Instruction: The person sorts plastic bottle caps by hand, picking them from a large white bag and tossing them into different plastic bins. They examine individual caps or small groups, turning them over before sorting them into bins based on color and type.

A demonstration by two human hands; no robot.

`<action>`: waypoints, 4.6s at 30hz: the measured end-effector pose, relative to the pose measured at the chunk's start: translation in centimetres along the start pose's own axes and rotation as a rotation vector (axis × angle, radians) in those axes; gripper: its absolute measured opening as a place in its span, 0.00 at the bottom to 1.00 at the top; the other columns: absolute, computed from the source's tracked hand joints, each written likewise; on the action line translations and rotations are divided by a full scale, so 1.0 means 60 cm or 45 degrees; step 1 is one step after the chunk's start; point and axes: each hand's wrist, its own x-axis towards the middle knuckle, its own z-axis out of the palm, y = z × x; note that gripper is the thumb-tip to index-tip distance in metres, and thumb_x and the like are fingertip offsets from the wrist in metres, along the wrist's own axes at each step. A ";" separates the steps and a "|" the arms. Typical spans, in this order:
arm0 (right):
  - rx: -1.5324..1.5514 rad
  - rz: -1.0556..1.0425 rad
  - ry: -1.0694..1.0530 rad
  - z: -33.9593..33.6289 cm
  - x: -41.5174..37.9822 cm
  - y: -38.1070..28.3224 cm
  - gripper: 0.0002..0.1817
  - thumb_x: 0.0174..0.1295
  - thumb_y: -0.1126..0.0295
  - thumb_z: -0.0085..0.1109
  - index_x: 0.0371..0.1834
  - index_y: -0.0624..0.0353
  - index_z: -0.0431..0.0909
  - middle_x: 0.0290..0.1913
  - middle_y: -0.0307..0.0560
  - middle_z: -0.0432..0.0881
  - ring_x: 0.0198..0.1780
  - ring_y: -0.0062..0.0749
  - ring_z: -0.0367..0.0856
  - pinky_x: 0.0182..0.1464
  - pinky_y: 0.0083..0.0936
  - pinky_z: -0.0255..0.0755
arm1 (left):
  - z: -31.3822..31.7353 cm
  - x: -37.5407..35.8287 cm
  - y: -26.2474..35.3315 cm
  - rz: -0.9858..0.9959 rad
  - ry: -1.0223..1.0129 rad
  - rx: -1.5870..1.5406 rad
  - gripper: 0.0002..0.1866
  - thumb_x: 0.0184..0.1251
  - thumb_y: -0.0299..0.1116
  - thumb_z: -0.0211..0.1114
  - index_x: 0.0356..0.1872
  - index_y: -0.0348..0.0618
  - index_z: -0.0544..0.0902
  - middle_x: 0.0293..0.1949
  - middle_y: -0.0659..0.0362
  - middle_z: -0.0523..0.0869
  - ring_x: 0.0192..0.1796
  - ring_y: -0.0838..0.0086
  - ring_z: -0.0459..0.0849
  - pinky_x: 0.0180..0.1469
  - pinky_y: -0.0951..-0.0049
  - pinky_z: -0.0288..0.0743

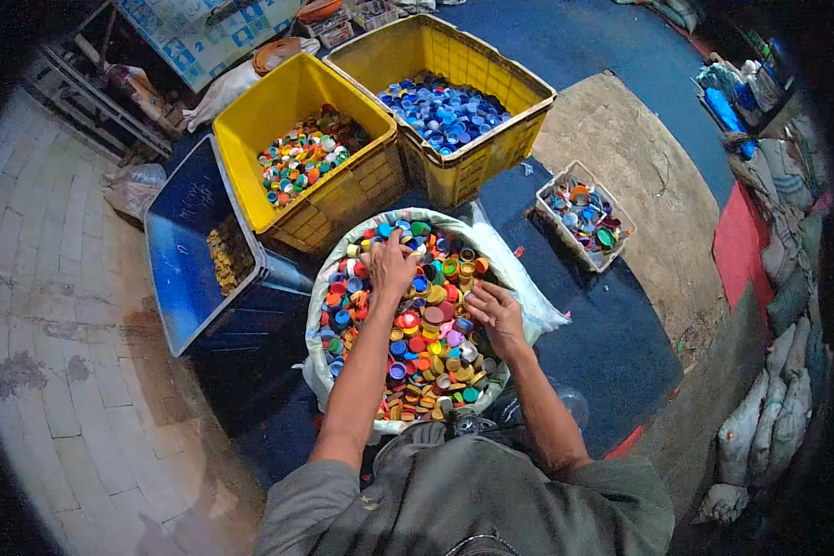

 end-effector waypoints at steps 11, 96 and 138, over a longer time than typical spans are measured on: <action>-0.966 -0.357 -0.069 0.022 0.026 0.038 0.27 0.56 0.74 0.61 0.60 0.68 0.68 0.51 0.57 0.81 0.49 0.38 0.82 0.51 0.31 0.77 | -0.022 -0.021 -0.041 -0.138 0.117 -1.118 0.21 0.58 0.30 0.69 0.52 0.35 0.76 0.34 0.56 0.86 0.34 0.73 0.85 0.36 0.74 0.79; -0.309 0.242 -0.476 0.067 -0.047 0.008 0.19 0.68 0.61 0.57 0.55 0.64 0.77 0.41 0.39 0.81 0.39 0.20 0.78 0.42 0.19 0.73 | -0.022 -0.241 0.043 0.522 0.194 -0.717 0.18 0.63 0.22 0.60 0.53 0.35 0.68 0.46 0.43 0.75 0.51 0.49 0.75 0.55 0.58 0.70; -0.830 -0.179 -0.120 0.030 0.009 0.048 0.12 0.57 0.68 0.65 0.40 0.62 0.77 0.36 0.43 0.81 0.36 0.28 0.80 0.36 0.27 0.74 | -0.013 -0.126 -0.018 0.116 0.111 -0.296 0.18 0.62 0.29 0.62 0.53 0.38 0.77 0.45 0.45 0.81 0.48 0.48 0.80 0.51 0.57 0.75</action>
